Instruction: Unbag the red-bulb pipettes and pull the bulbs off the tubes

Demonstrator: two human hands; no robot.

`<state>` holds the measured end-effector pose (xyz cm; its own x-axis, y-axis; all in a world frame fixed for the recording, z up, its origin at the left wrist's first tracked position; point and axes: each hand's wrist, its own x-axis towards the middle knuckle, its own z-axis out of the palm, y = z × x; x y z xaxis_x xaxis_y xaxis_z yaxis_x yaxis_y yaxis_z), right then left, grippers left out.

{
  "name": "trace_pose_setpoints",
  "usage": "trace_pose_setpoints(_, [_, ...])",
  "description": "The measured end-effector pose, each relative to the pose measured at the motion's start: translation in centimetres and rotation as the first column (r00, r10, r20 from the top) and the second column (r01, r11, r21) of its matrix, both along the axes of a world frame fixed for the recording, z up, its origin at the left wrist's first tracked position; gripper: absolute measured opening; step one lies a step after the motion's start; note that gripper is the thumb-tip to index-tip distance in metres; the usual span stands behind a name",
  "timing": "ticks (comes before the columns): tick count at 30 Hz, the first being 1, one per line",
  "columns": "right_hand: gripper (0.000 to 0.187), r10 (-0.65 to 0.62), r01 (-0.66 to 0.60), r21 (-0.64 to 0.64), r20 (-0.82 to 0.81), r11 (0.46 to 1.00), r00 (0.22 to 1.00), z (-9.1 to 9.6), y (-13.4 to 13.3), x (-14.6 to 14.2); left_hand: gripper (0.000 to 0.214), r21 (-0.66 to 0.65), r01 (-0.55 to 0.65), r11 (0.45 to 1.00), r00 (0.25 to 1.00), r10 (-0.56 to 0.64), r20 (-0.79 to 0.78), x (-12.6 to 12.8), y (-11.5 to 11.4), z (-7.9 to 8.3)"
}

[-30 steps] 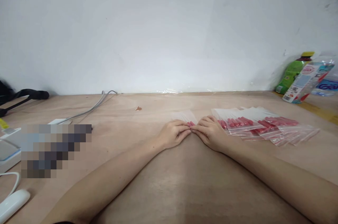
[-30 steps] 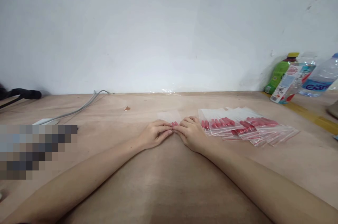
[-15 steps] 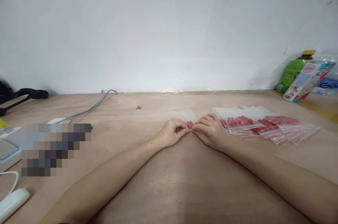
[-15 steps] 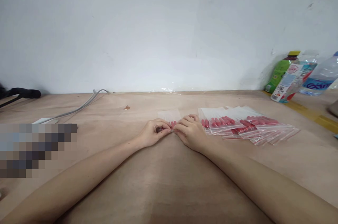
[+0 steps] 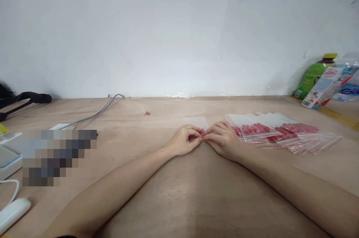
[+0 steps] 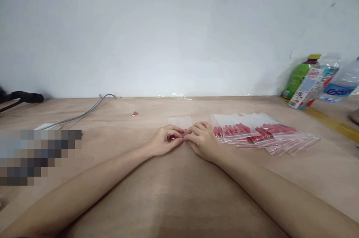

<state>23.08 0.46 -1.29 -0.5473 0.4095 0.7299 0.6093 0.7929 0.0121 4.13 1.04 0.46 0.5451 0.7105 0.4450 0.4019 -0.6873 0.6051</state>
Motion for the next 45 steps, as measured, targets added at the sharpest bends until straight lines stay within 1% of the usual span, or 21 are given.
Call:
trace_pose_setpoints(4, [0.013,-0.089,0.088,-0.029,-0.025,0.996,0.996,-0.1,-0.2,-0.4,0.012,-0.034,-0.036,0.999,0.999,0.037,0.019,0.2,0.3,-0.3])
trace_pose_setpoints(9, [0.012,-0.134,0.134,-0.049,-0.004,0.990,0.991,0.0,-0.5,-1.1,0.015,-0.031,-0.042,0.999,0.998,0.043,0.046,0.2,0.2,-0.4])
trace_pose_setpoints(15, [0.011,-0.052,0.055,-0.072,0.039,0.996,0.998,0.3,-0.5,-1.3,0.016,0.033,-0.029,0.999,0.999,0.028,0.034,0.2,0.1,-0.3])
trace_pose_setpoints(17, [0.009,-0.021,0.025,-0.095,0.044,0.995,0.999,0.3,-0.4,-1.4,0.017,0.054,-0.065,0.996,0.997,0.062,0.048,0.2,0.1,-0.3])
trace_pose_setpoints(19, [0.008,0.023,-0.019,-0.134,0.030,0.991,0.999,0.3,-0.3,-1.4,0.016,0.081,-0.137,0.987,0.988,0.130,0.082,0.1,0.2,-0.4])
trace_pose_setpoints(21, [0.008,0.097,-0.097,-0.197,-0.013,0.976,0.995,0.3,-0.4,-1.4,0.015,0.117,-0.216,0.969,0.971,0.200,0.133,0.0,0.3,-0.4])
trace_pose_setpoints(23, [0.009,0.178,-0.190,-0.281,-0.066,0.941,0.982,0.5,-0.6,-1.1,0.015,0.147,-0.264,0.953,0.955,0.236,0.181,-0.2,0.3,-0.4])
trace_pose_setpoints(25, [0.009,0.227,-0.246,-0.376,-0.097,0.893,0.969,0.7,-0.9,-0.8,0.016,0.158,-0.254,0.954,0.955,0.222,0.197,-0.6,0.3,-0.3])
trace_pose_setpoints(27, [0.007,0.247,-0.268,-0.449,-0.106,0.852,0.963,0.9,-1.2,-0.4,0.017,0.168,-0.200,0.965,0.971,0.172,0.164,-1.1,0.3,-0.2])
trace_pose_setpoints(28, [0.009,0.248,-0.271,-0.467,-0.111,0.842,0.962,0.9,-1.3,-0.2,0.018,0.181,-0.171,0.969,0.980,0.148,0.133,-1.3,0.4,-0.2])
trace_pose_setpoints(29, [0.014,0.239,-0.267,-0.464,-0.120,0.845,0.964,0.8,-1.2,-0.1,0.020,0.201,-0.145,0.969,0.987,0.129,0.092,-1.6,0.5,-0.1])
trace_pose_setpoints(30, [0.017,0.212,-0.250,-0.441,-0.134,0.862,0.968,0.7,-1.1,0.0,0.022,0.229,-0.121,0.966,0.993,0.114,0.044,-1.8,0.6,-0.1])
trace_pose_setpoints(31, [0.017,0.166,-0.213,-0.401,-0.149,0.891,0.975,0.4,-0.9,0.1,0.025,0.254,-0.097,0.962,0.995,0.102,-0.009,-2.0,0.7,0.0])
trace_pose_setpoints(33, [0.010,0.027,-0.080,-0.301,-0.176,0.950,0.984,-0.3,-0.3,0.2,0.032,0.280,-0.050,0.959,0.990,0.085,-0.112,-2.3,0.8,0.1])
trace_pose_setpoints(34, [0.010,-0.047,-0.001,-0.256,-0.181,0.967,0.982,-0.6,0.1,0.2,0.035,0.277,-0.031,0.960,0.985,0.077,-0.156,-2.4,0.8,0.1])
trace_pose_setpoints(36, [0.015,-0.171,0.135,-0.204,-0.167,0.970,0.971,-1.2,0.6,0.3,0.039,0.250,-0.003,0.968,0.974,0.059,-0.218,-2.4,0.7,0.2])
trace_pose_setpoints(39, [0.017,-0.291,0.267,-0.188,-0.119,0.945,0.949,-1.2,0.9,0.4,0.040,0.226,0.015,0.974,0.962,0.047,-0.267,-2.4,0.5,0.3])
trace_pose_setpoints(41, [0.016,-0.309,0.283,-0.235,-0.080,0.930,0.948,-0.8,0.8,0.4,0.040,0.241,0.013,0.970,0.957,0.057,-0.284,-2.5,0.4,0.3])
trace_pose_setpoints(42, [0.016,-0.287,0.258,-0.277,-0.067,0.926,0.956,-0.6,0.7,0.4,0.039,0.256,0.007,0.967,0.955,0.069,-0.287,-2.5,0.3,0.3])
trace_pose_setpoints(45, [0.016,-0.143,0.090,-0.405,-0.103,0.910,0.984,0.1,0.5,0.3,0.037,0.286,-0.010,0.958,0.953,0.095,-0.288,-2.6,0.3,0.2])
